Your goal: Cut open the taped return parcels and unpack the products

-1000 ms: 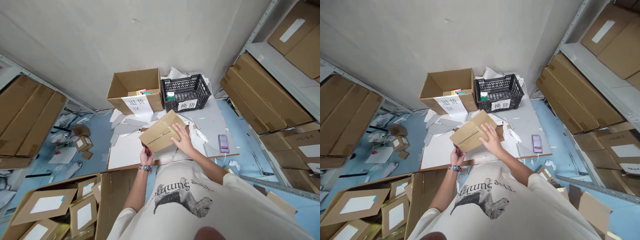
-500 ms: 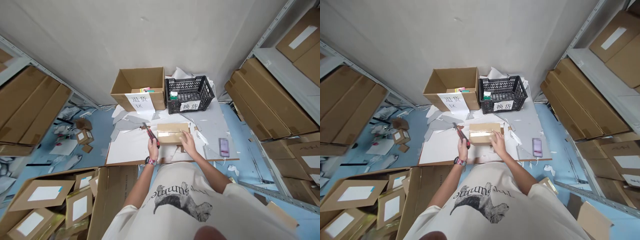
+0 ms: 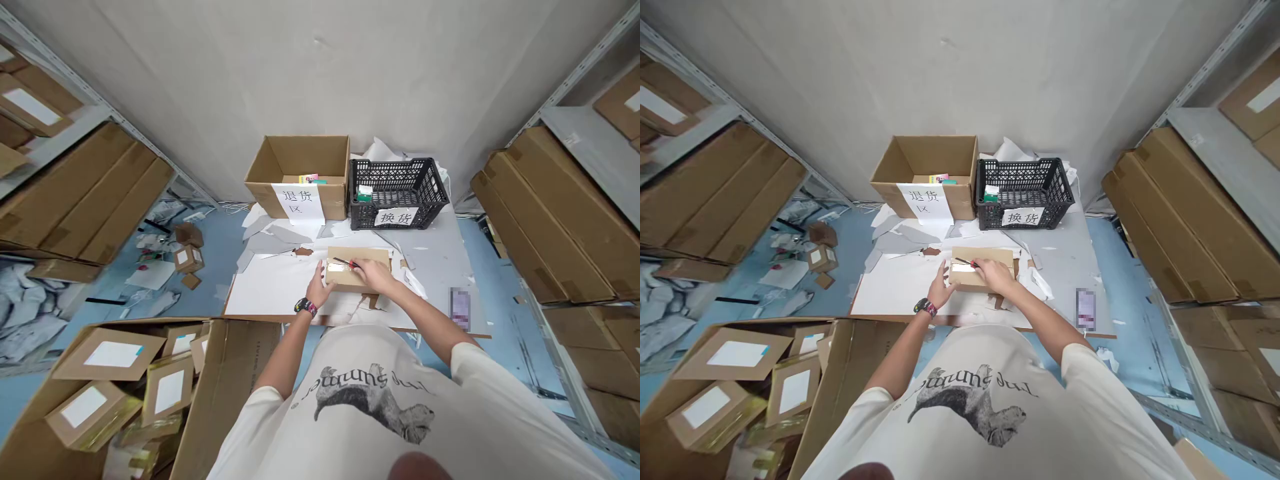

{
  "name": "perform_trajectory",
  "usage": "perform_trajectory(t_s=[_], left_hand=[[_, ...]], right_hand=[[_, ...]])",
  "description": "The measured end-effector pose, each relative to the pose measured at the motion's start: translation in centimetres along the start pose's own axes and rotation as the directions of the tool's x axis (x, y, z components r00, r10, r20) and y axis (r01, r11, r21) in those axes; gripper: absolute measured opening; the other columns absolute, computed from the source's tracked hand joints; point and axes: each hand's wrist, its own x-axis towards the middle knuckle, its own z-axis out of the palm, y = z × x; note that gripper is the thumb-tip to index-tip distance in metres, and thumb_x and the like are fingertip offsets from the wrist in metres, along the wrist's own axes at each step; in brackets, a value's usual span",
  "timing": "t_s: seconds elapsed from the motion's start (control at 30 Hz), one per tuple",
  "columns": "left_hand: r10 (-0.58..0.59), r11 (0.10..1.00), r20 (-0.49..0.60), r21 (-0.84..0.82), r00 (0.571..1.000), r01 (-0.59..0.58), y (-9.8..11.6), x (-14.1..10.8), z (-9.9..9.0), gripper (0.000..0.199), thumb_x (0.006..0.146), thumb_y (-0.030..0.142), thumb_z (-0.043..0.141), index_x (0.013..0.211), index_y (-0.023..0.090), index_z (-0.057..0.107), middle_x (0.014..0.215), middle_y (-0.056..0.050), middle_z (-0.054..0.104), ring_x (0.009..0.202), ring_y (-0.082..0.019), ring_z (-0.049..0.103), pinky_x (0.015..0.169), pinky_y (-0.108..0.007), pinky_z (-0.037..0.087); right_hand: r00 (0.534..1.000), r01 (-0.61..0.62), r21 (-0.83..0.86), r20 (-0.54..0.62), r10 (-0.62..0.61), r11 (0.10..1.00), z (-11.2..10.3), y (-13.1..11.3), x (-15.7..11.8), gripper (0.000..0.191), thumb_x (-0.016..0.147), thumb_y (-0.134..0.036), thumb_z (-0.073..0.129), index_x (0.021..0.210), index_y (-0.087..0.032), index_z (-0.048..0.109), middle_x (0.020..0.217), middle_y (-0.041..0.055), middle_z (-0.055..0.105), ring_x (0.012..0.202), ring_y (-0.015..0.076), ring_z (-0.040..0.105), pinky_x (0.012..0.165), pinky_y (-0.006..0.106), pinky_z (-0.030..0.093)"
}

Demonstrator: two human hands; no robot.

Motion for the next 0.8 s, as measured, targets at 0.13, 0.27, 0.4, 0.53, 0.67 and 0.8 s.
perform_trajectory(t_s=[0.13,0.27,0.4,0.53,0.67,0.8], left_hand=[[-0.094,0.986,0.074,0.142,0.993,0.083,-0.5,1.1,0.8,0.088,0.096,0.037,0.077,0.178,0.029,0.044,0.162,-0.013,0.07,0.117,-0.029,0.081,0.109,-0.042,0.06],[-0.136,0.962,0.037,0.242,0.99,0.123,-0.5,1.1,1.6,0.067,0.104,0.044,0.066,0.168,0.03,0.058,0.14,-0.009,0.083,0.113,-0.029,0.082,0.105,-0.041,0.06],[-0.186,0.946,0.022,0.276,0.982,0.173,-0.8,0.5,2.3,0.065,0.108,0.056,0.059,0.169,0.032,0.058,0.133,-0.009,0.085,0.118,-0.034,0.082,0.105,-0.043,0.06],[-0.241,0.932,0.01,0.281,0.97,0.229,-0.9,-0.1,2.8,0.07,0.111,0.065,0.051,0.171,0.03,0.056,0.135,-0.012,0.085,0.125,-0.036,0.08,0.108,-0.046,0.059],[-0.274,0.906,-0.017,0.33,0.961,0.265,-0.6,-0.3,3.2,0.068,0.111,0.068,0.047,0.168,0.032,0.06,0.137,-0.013,0.084,0.127,-0.039,0.079,0.107,-0.049,0.059],[-0.28,0.902,-0.025,0.336,0.96,0.272,-0.3,-0.2,3.3,0.066,0.112,0.065,0.046,0.167,0.032,0.06,0.138,-0.013,0.084,0.128,-0.039,0.079,0.108,-0.049,0.059]], right_hand=[[0.971,0.178,-0.422,0.223,-0.088,0.889,-0.5,-3.3,3.4,0.038,0.12,-0.028,0.046,0.15,-0.019,0.067,0.134,0.0188,0.082,0.124,0.0302,0.08,0.109,0.038,0.056],[0.944,0.271,-0.518,0.308,-0.119,0.812,-0.3,-4.0,5.1,0.036,0.118,-0.018,0.045,0.145,-0.015,0.068,0.129,0.0192,0.083,0.126,0.029,0.08,0.107,0.036,0.057],[0.93,0.315,-0.543,0.342,-0.137,0.778,-0.2,-3.9,5.4,0.038,0.118,-0.017,0.042,0.145,-0.013,0.068,0.13,0.0204,0.083,0.123,0.0309,0.082,0.103,0.039,0.061],[0.918,0.345,-0.555,0.369,-0.148,0.757,-0.6,-4.5,5.5,0.038,0.114,-0.011,0.045,0.142,-0.01,0.07,0.129,0.0234,0.083,0.121,0.0318,0.082,0.103,0.041,0.062],[0.92,0.312,-0.581,0.382,-0.088,0.752,-2.4,-3.1,4.8,0.034,0.11,-0.007,0.05,0.131,-0.01,0.077,0.123,0.0237,0.085,0.12,0.0332,0.083,0.101,0.041,0.063],[0.926,0.184,-0.64,0.366,0.086,0.746,-5.3,1.3,1.9,0.032,0.107,-0.003,0.052,0.118,-0.009,0.082,0.119,0.0256,0.085,0.117,0.0366,0.084,0.099,0.045,0.065]])
